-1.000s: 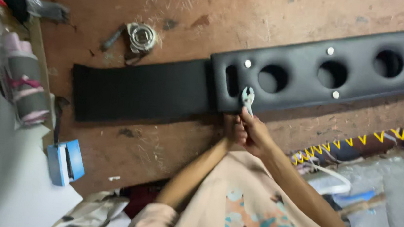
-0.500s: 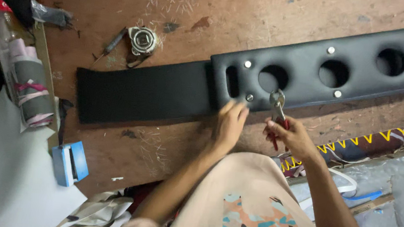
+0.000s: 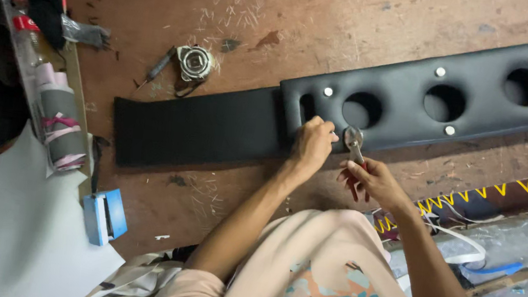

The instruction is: The person aligns a black foam pad onto a long black plastic car interior panel and secures it by tightening multiple bolts with a pair of pliers. They flip the panel over to access the underside and continue tightening the fasteners.

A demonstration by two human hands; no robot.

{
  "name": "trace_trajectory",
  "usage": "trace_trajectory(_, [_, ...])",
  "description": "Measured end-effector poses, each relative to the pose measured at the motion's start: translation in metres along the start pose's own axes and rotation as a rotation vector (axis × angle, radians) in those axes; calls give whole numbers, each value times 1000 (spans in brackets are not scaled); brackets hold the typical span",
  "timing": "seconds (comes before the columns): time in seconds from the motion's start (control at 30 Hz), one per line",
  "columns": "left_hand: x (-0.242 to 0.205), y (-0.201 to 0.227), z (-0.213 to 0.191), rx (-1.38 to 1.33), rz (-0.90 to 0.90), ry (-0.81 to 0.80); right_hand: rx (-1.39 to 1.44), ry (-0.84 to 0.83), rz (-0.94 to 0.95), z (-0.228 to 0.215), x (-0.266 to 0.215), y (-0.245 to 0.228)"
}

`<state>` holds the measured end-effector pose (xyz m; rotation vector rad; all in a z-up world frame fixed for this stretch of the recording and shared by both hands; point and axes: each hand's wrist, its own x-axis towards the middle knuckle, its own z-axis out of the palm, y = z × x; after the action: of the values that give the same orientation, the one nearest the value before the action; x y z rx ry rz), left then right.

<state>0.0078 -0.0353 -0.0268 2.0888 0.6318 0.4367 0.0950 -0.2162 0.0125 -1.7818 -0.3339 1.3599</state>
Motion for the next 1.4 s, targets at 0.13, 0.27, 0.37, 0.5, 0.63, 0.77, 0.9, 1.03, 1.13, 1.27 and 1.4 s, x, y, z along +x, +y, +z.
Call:
trace_trajectory(0.13, [-4, -11, -15, -91, 117, -98, 125, -150, -2, 0, -10, 0])
trace_trajectory(0.27, [-1, -19, -23, -197, 104, -141, 307, -298, 85, -4, -7, -2])
trace_trajectory(0.37, [-1, -12, -25, -309, 25, -115, 302, -361, 94, -13, 2, -6])
trace_trajectory(0.5, [-26, 4, -35, -356, 66, 58, 207, -346, 128, -9, 13, -10])
trace_trajectory(0.63, [-67, 20, -31, -149, -9, 266, 244, -280, 209, -3, 15, -14])
trace_trajectory(0.77, [-94, 7, -17, -150, -212, 94, 337, -199, 339, 7, 13, -13])
trace_trajectory(0.9, [-100, -26, 7, -34, -31, 218, 258, -77, 353, 21, 17, -7])
trace_trajectory(1.03, [-103, -63, 49, -917, -678, -23, 373, -29, 286, 38, 17, 7])
trace_trajectory(1.13, [-84, -93, 91, -1105, -704, -50, 416, -12, 204, 40, 24, 8])
trace_trajectory(1.27, [-93, -125, 131, -1090, -770, -87, 518, 62, 279, 56, 16, 21])
trace_trajectory(1.4, [-93, -146, 139, -1264, -781, -233, 693, 68, 235, 72, 22, 16])
